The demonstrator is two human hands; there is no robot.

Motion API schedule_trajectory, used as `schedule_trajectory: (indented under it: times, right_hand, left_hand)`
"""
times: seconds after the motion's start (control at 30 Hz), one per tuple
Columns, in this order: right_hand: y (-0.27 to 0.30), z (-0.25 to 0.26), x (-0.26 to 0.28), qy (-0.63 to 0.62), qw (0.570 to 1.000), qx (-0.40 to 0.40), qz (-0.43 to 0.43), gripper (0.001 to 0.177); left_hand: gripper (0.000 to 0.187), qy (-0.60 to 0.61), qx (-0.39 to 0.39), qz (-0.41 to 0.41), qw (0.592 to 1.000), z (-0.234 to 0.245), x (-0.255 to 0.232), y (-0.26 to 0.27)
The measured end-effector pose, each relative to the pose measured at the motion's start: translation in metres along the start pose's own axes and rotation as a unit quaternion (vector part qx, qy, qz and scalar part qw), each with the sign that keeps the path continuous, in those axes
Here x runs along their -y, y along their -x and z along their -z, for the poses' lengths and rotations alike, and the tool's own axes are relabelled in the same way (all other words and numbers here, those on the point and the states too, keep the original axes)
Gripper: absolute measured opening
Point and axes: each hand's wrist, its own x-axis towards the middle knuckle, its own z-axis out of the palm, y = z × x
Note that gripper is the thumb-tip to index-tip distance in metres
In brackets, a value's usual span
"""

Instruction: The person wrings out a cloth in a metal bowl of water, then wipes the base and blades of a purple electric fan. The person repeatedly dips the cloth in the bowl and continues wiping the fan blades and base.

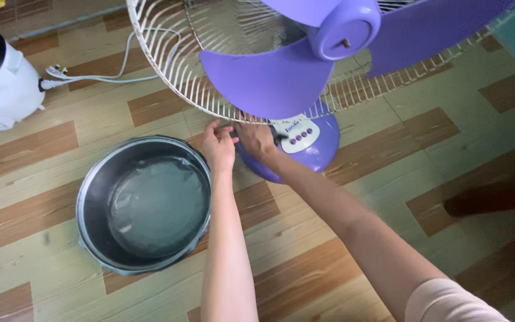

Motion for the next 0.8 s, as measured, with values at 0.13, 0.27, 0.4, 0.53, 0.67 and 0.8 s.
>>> schedule_trajectory:
  times: [0.13, 0.27, 0.4, 0.53, 0.67, 0.8]
  right_hand:
    - [-0.053, -0.030, -0.026, -0.012, 0.992, 0.084, -0.096, 0.041]
    - [-0.084, -0.046, -0.045, -0.086, 0.988, 0.060, -0.109, 0.038]
    - [-0.107, -0.050, -0.049, -0.124, 0.985, 0.047, -0.115, 0.036]
    - [-0.108, -0.040, -0.058, -0.133, 0.984, 0.038, -0.111, 0.034]
    - [-0.082, -0.027, -0.055, -0.138, 0.985, 0.047, -0.090, 0.032]
    - [-0.046, -0.018, -0.022, -0.207, 0.974, 0.088, 0.003, 0.030]
  left_hand:
    - [0.036, -0.053, 0.007, 0.030, 0.998, 0.015, -0.026, 0.009]
    - [0.038, -0.062, 0.005, 0.039, 0.997, 0.029, -0.032, 0.010]
    - [0.036, -0.076, 0.016, 0.046, 0.996, 0.037, -0.026, 0.006]
    - [0.036, -0.070, 0.035, 0.041, 0.996, 0.035, -0.017, 0.002]
    - [0.036, -0.051, 0.042, 0.026, 0.997, 0.027, -0.010, 0.000]
    - [0.036, -0.045, 0.059, 0.032, 0.997, 0.014, -0.013, 0.000]
